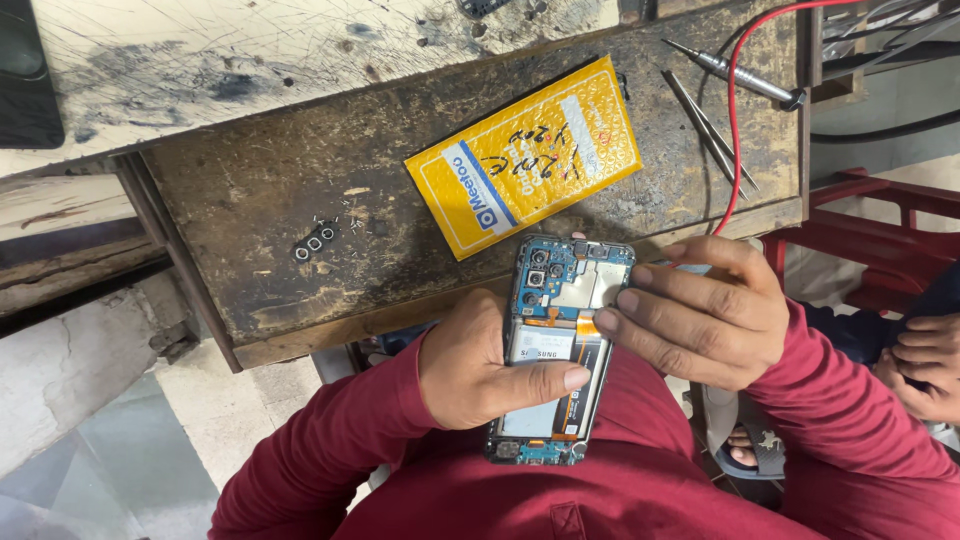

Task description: The person handles a disassembled smartphone and a Meetoo Original Combo screen assembly. They connect a red-and-white cable to the phone's charging port, then to the screen assembly, and repeatedly plug and unplug the cable while holding the screen. The person also adjusts a ribbon cable inside the phone chassis.

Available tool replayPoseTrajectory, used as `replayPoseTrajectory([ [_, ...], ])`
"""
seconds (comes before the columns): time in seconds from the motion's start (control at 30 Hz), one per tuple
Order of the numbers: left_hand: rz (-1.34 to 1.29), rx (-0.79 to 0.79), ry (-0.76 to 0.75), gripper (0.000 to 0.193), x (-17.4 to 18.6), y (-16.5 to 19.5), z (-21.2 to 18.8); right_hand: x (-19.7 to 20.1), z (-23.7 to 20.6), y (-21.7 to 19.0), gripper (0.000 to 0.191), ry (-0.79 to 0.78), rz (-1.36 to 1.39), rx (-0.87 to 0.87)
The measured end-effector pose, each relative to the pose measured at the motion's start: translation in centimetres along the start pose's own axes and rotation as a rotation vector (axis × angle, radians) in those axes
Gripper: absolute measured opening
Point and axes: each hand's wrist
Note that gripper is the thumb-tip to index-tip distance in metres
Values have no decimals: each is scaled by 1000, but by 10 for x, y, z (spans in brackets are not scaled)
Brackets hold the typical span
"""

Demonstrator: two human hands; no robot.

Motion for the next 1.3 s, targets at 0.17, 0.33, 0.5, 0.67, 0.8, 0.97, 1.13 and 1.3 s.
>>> replayPoseTrajectory([
  [0.17,25,-27,-7,43,1,0,1,5,-1,3,26,-36,25,30],
  [0.33,108,-114,-5,41,2,0,1,8,2,4,28,-23,26,62],
  [0.5,127,-123,-12,38,2,1,1,5,4,5,26,9,24,100],
  [0.67,173,-55,-69,28,3,-2,1,4,4,4,28,9,64,96],
  [0.8,184,-57,-65,28,3,-5,1,2,4,3,28,4,67,98],
  [0.97,211,-56,-29,28,3,-5,3,2,6,5,28,14,49,110],
  [1.13,203,-56,-59,30,4,-3,-1,7,9,7,29,10,72,144],
  [1.3,223,-44,-99,31,5,-7,1,5,12,7,27,16,84,163],
])
Point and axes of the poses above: each hand's wrist, its own z-axis towards the middle knuckle, its own x-axis out of the back of the hand, y = z × x, and after that the axes turned 9 degrees about x, right-handed
